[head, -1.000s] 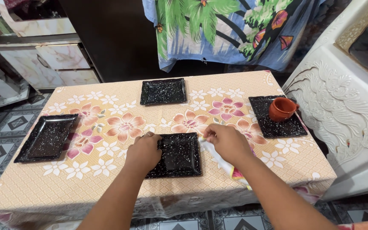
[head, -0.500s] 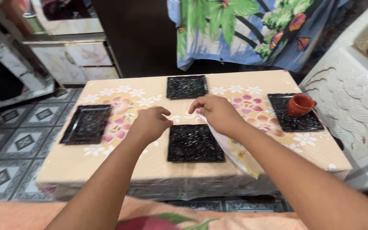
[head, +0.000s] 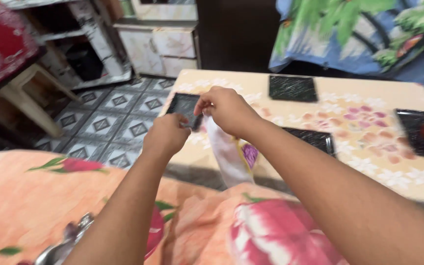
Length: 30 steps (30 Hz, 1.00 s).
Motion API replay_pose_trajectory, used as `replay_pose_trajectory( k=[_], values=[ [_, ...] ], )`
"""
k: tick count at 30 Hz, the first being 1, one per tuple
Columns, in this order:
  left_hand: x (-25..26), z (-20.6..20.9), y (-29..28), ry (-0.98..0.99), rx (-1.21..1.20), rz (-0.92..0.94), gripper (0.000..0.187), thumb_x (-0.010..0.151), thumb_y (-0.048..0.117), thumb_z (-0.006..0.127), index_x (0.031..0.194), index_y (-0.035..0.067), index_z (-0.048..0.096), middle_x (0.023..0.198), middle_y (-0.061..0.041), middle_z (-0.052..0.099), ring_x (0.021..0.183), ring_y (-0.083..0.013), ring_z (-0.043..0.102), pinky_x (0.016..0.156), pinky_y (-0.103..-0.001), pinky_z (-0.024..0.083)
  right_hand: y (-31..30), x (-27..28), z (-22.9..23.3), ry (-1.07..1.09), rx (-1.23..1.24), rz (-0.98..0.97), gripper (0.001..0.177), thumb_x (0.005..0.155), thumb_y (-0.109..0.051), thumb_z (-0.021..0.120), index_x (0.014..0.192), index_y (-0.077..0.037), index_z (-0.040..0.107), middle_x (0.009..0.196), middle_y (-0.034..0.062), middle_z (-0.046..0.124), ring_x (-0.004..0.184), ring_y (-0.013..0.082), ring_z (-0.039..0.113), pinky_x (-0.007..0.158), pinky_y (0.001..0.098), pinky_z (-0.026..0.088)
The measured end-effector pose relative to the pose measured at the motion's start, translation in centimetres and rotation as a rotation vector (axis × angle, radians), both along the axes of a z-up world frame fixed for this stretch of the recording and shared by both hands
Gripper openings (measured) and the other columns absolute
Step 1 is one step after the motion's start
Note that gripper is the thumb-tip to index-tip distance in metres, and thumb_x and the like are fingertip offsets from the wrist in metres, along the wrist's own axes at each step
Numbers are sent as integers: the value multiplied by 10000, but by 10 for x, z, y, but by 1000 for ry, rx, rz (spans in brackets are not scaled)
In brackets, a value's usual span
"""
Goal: The person wipes a small terracotta cup with a patterned cloth, rotating it to clean the exterior and interior. The person places the cup on a black tray and repeats the process with a second cup.
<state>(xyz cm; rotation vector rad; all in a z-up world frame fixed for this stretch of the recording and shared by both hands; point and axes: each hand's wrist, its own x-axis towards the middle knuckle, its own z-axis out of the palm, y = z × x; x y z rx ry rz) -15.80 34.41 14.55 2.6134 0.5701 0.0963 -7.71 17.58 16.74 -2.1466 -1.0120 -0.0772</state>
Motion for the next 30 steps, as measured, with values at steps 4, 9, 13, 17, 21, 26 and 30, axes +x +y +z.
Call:
replay_pose_trajectory(
  k=[4,9,13,17,21,26,30],
  values=[
    [-34,-3,45,-50,42,89,347,816,241,692,1157,234,751,1107,-86,751,1079,-326,699,936,-486,550,71,-30,-12,70,70,105,230,811,34,650,902,-118,796,921,114,727,906,245,734,821,365,571],
    [-76,-7,82,-82,101,199,291,817,206,683,1098,155,735,1115,-155,720,1055,-386,689,885,-507,564,130,-75,-11,118,114,174,220,803,37,636,874,-110,783,958,102,700,915,232,731,817,349,581],
    [-111,0,107,-37,133,249,287,821,197,692,1099,147,738,1084,-148,735,1029,-354,703,855,-491,575,159,-101,-8,84,13,208,234,812,5,631,894,-135,799,963,96,696,921,245,721,826,357,568],
    [-144,1,131,-107,204,300,246,843,195,675,1074,165,754,1054,-125,738,995,-327,707,821,-482,567,182,-123,-8,63,-43,248,229,792,-19,653,896,-152,808,969,95,685,913,255,713,811,369,560],
    [-178,-1,150,-44,255,329,236,867,156,632,1054,182,773,1028,-120,745,977,-325,712,818,-489,556,211,-149,-10,-23,-60,287,213,806,-46,671,908,-170,810,943,104,674,890,266,700,805,380,556],
    [-221,-5,158,50,450,369,210,846,165,639,1008,121,766,1019,-111,737,1013,-327,703,850,-509,533,230,-192,-5,41,-77,314,216,899,-54,623,893,-180,799,978,80,681,908,241,711,807,383,558],
    [-253,-8,169,227,462,401,247,858,206,652,1051,107,769,1130,-120,716,1104,-347,680,907,-494,543,226,-221,0,-29,-226,324,315,836,41,573,931,-179,778,1070,44,681,975,239,695,805,399,548]
  ],
)
